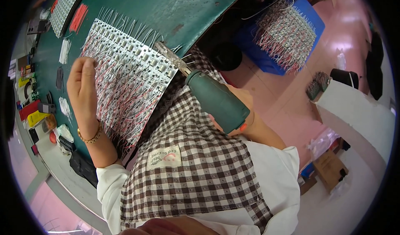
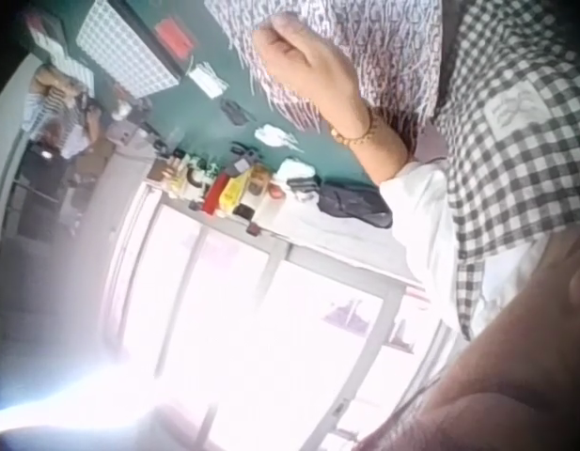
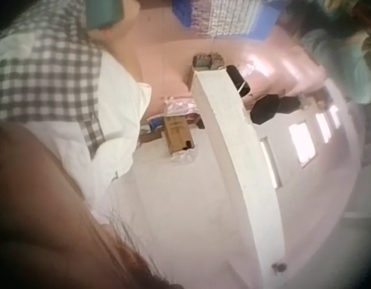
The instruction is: The person solders wire leads onto an LED board using a soldering iron, attaching red, black, and white wires to the board.
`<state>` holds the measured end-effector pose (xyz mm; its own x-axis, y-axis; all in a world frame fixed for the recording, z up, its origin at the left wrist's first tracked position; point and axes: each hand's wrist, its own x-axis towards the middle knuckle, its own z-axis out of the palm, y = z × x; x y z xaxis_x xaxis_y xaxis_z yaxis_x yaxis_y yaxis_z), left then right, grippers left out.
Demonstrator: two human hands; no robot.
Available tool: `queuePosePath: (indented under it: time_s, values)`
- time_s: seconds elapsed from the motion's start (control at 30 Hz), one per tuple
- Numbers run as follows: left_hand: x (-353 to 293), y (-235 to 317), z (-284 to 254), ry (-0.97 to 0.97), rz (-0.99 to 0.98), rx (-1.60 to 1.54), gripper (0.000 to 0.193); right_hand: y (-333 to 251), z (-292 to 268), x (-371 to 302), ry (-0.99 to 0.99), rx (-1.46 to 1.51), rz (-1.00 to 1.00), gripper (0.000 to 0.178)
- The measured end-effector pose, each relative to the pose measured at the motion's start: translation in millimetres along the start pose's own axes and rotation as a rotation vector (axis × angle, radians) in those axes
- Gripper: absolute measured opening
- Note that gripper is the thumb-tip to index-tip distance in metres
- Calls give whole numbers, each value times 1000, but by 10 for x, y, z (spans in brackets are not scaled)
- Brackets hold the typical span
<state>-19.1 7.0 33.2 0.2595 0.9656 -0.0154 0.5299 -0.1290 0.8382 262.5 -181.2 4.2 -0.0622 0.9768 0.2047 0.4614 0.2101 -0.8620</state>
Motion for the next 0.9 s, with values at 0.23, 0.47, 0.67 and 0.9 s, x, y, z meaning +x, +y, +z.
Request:
queuePosePath:
  time_s: [0.23, 0.47, 0.67, 0.9]
  values:
    - [-195, 185, 474, -68, 207, -61, 5, -70, 22, 114, 29, -158, -51, 6]
    - [-222, 134, 655, -161, 278, 104, 7, 45, 54, -81, 62, -83, -41, 31]
    - [-236, 117, 678, -117, 150, 72, 5, 44, -39, -278, -102, -201, 105, 31]
    - [-229, 81, 737, -105, 147, 82, 5, -172, -69, -397, -81, 433, 439, 22]
